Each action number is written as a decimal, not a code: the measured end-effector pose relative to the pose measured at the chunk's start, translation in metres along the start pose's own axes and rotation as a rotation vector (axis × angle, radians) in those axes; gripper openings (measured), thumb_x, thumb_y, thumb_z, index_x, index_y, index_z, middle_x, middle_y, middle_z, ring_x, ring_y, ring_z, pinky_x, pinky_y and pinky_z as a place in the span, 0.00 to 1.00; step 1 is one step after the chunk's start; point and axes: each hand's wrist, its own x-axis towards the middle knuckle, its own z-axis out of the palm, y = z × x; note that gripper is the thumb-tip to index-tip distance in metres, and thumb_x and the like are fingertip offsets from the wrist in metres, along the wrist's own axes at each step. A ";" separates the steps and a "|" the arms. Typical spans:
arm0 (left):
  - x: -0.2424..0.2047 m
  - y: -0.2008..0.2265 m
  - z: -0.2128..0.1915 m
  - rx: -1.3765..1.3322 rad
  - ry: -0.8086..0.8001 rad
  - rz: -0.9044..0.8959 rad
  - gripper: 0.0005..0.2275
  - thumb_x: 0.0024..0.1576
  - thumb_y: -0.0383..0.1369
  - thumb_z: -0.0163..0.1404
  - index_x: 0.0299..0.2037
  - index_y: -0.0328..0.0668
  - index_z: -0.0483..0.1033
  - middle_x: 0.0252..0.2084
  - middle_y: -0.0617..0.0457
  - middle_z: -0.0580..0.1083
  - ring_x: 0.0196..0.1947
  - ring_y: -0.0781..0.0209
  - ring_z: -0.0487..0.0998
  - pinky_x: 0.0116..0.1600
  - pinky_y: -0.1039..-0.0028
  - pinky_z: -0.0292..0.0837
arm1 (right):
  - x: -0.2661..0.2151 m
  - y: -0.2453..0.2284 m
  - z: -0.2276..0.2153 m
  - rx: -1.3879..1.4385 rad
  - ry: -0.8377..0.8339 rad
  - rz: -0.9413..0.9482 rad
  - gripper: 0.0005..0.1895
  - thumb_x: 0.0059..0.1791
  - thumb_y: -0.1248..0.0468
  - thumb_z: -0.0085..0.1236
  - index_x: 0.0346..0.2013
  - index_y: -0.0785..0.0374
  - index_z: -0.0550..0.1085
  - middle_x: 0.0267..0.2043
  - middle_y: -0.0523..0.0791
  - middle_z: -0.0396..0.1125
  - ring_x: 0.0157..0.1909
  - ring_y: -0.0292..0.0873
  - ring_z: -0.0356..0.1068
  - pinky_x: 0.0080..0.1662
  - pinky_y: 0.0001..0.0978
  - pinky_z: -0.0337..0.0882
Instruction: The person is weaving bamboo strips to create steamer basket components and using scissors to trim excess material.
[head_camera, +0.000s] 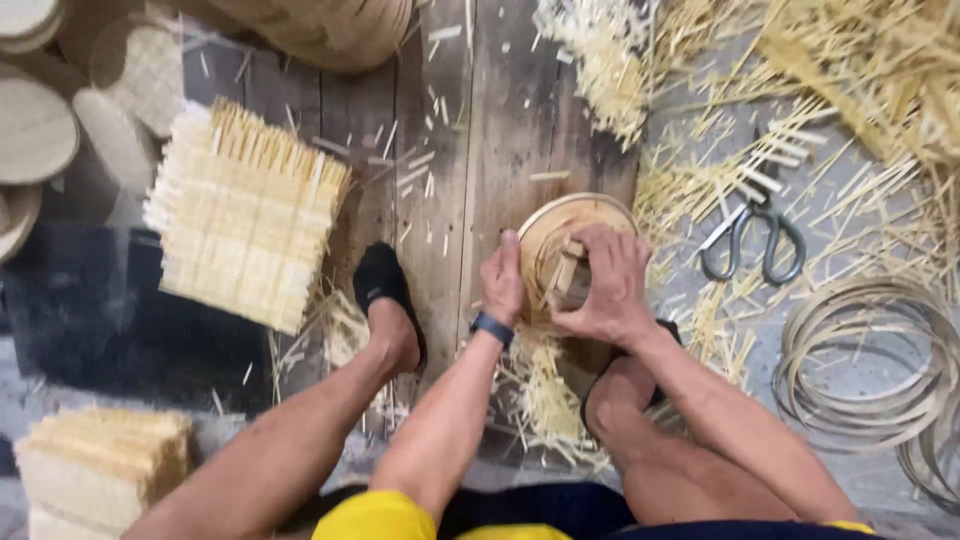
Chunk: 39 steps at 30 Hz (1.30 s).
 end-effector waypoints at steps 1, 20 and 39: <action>-0.005 0.002 -0.004 0.004 0.007 -0.009 0.26 0.67 0.52 0.42 0.41 0.31 0.82 0.36 0.57 0.78 0.37 0.69 0.73 0.45 0.75 0.72 | -0.004 -0.001 0.001 0.007 -0.009 0.003 0.49 0.23 0.52 0.74 0.55 0.64 0.66 0.51 0.52 0.63 0.55 0.57 0.61 0.56 0.53 0.56; 0.040 -0.009 -0.111 0.690 -0.503 -0.479 0.16 0.59 0.40 0.53 0.48 0.34 0.81 0.41 0.42 0.81 0.40 0.48 0.83 0.46 0.58 0.79 | -0.025 0.021 -0.063 0.420 0.003 0.361 0.54 0.27 0.53 0.76 0.63 0.62 0.61 0.56 0.48 0.65 0.55 0.46 0.69 0.58 0.40 0.71; 0.019 -0.015 0.015 -0.292 -0.026 -0.545 0.21 0.56 0.40 0.55 0.57 0.38 0.76 0.54 0.48 0.78 0.49 0.59 0.78 0.56 0.63 0.73 | -0.047 0.048 -0.002 1.562 0.034 0.676 0.35 0.53 0.47 0.51 0.67 0.68 0.63 0.68 0.49 0.63 0.68 0.41 0.64 0.70 0.34 0.57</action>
